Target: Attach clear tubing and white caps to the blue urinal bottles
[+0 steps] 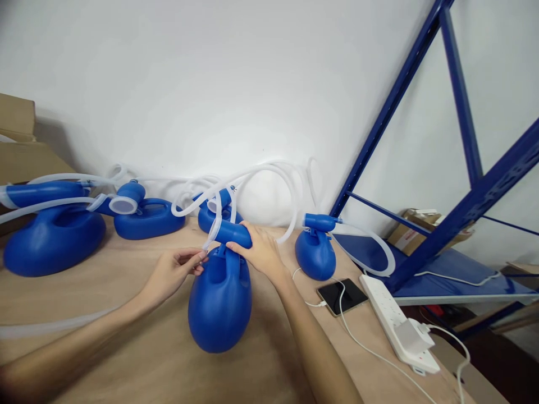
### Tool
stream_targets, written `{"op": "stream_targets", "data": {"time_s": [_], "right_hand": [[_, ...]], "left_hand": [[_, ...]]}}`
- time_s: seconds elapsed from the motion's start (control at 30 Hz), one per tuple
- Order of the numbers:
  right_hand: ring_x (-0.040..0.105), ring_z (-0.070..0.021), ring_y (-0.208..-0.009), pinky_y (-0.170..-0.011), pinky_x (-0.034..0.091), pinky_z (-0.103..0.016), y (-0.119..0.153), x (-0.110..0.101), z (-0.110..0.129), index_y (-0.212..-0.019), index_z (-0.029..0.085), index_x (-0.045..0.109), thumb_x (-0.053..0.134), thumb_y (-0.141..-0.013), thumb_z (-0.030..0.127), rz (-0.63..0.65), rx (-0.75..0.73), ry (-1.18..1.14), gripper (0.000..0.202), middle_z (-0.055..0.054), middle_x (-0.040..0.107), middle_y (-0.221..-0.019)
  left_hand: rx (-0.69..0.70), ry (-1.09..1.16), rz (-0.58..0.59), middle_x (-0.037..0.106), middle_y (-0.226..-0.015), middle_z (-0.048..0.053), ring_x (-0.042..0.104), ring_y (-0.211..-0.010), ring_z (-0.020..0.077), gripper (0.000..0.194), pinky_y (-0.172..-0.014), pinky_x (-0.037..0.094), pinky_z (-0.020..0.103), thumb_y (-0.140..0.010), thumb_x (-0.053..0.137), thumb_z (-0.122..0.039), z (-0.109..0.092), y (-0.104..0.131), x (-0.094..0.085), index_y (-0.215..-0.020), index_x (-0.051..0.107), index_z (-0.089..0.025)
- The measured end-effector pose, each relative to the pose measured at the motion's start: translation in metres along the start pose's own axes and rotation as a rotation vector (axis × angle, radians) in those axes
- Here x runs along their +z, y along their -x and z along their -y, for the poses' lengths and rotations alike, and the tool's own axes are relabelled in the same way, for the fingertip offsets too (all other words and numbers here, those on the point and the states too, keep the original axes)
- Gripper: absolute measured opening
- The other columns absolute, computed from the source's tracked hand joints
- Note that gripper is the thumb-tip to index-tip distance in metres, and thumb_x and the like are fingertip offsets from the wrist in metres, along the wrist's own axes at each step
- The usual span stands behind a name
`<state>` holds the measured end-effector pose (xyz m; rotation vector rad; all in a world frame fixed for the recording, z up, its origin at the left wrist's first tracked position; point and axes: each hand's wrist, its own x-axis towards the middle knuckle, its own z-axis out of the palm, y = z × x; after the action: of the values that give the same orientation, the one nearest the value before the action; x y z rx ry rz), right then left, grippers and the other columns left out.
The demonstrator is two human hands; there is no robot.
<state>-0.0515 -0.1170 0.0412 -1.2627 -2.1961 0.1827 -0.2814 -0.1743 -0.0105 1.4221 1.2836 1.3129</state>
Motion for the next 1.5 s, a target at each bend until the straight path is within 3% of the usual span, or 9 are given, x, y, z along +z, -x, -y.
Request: {"op": "stream_targets", "data": {"time_s": [0.13,0.37,0.63,0.8,0.9,1.03,1.2,1.5], "right_hand": [[0.067,-0.0315,-0.121,-0.101,0.049,-0.045,0.002,-0.005,0.005,-0.138,0.029,0.057,0.063,-0.096,0.062,0.032,0.008,-0.016,0.053,-0.007,0.071,-0.134],[0.061,-0.0304,-0.133,-0.110,0.046,-0.046,0.006,-0.010,0.014,-0.148,0.029,0.050,0.063,-0.097,0.059,0.108,-0.033,-0.029,0.061,-0.009,0.063,-0.146],[0.057,-0.0318,-0.139,-0.115,0.045,-0.051,0.005,-0.008,0.010,-0.155,0.029,0.045,0.067,-0.095,0.056,0.142,-0.072,-0.034,0.069,-0.010,0.060,-0.152],[0.054,-0.0321,-0.143,-0.118,0.043,-0.051,0.006,-0.009,0.011,-0.157,0.028,0.044,0.069,-0.095,0.056,0.146,-0.063,-0.030,0.073,-0.010,0.058,-0.154],[0.055,-0.0337,-0.141,-0.117,0.043,-0.053,0.006,-0.008,0.014,-0.157,0.027,0.044,0.069,-0.094,0.058,0.153,-0.056,-0.015,0.075,-0.012,0.058,-0.154],[0.056,-0.0333,-0.140,-0.116,0.044,-0.051,0.006,-0.008,0.016,-0.157,0.026,0.045,0.068,-0.096,0.057,0.143,-0.056,-0.005,0.072,-0.011,0.060,-0.152],[0.059,-0.0341,-0.137,-0.114,0.045,-0.052,0.006,-0.007,0.016,-0.156,0.028,0.045,0.071,-0.094,0.055,0.132,-0.062,-0.006,0.072,-0.011,0.062,-0.150],[0.060,-0.0331,-0.134,-0.113,0.046,-0.051,0.005,-0.004,0.011,-0.156,0.030,0.045,0.072,-0.093,0.055,0.129,-0.091,-0.031,0.072,-0.010,0.062,-0.148]], "left_hand": [[-0.064,0.127,-0.023,0.081,-0.088,0.009,0.074,-0.076,0.0256,0.047,-0.074,0.062,0.037,-0.070,0.082,-0.058,0.004,-0.004,-0.002,-0.092,0.080,-0.016],[0.308,-0.255,-0.074,0.083,-0.100,0.004,0.076,-0.090,0.0285,0.026,-0.084,0.057,0.038,-0.090,0.066,-0.046,0.010,0.000,-0.004,-0.090,0.083,-0.026],[0.396,-0.439,-0.086,0.077,-0.110,0.011,0.071,-0.101,0.0312,0.034,-0.092,0.053,0.042,-0.097,0.057,-0.046,0.012,0.000,-0.006,-0.106,0.084,-0.026],[0.325,-0.477,-0.015,0.077,-0.099,0.010,0.071,-0.088,0.0276,0.036,-0.079,0.051,0.037,-0.099,0.051,-0.041,0.004,0.001,-0.007,-0.101,0.082,-0.023],[0.268,-0.425,-0.054,0.080,-0.100,0.008,0.072,-0.088,0.0293,0.032,-0.078,0.049,0.037,-0.097,0.055,-0.042,0.003,0.001,-0.007,-0.096,0.082,-0.024],[0.128,-0.237,-0.074,0.081,-0.097,0.007,0.072,-0.090,0.0288,0.035,-0.078,0.049,0.036,-0.094,0.059,-0.050,0.004,0.000,-0.004,-0.095,0.080,-0.022],[-0.083,0.112,-0.113,0.079,-0.088,0.009,0.068,-0.083,0.0232,0.048,-0.068,0.048,0.029,-0.078,0.072,-0.064,0.006,0.002,0.002,-0.088,0.075,-0.017],[-0.189,0.329,-0.144,0.076,-0.087,0.008,0.058,-0.067,0.0137,0.043,-0.055,0.037,0.023,-0.072,0.081,-0.056,0.006,0.002,0.004,-0.083,0.075,-0.016]]}}
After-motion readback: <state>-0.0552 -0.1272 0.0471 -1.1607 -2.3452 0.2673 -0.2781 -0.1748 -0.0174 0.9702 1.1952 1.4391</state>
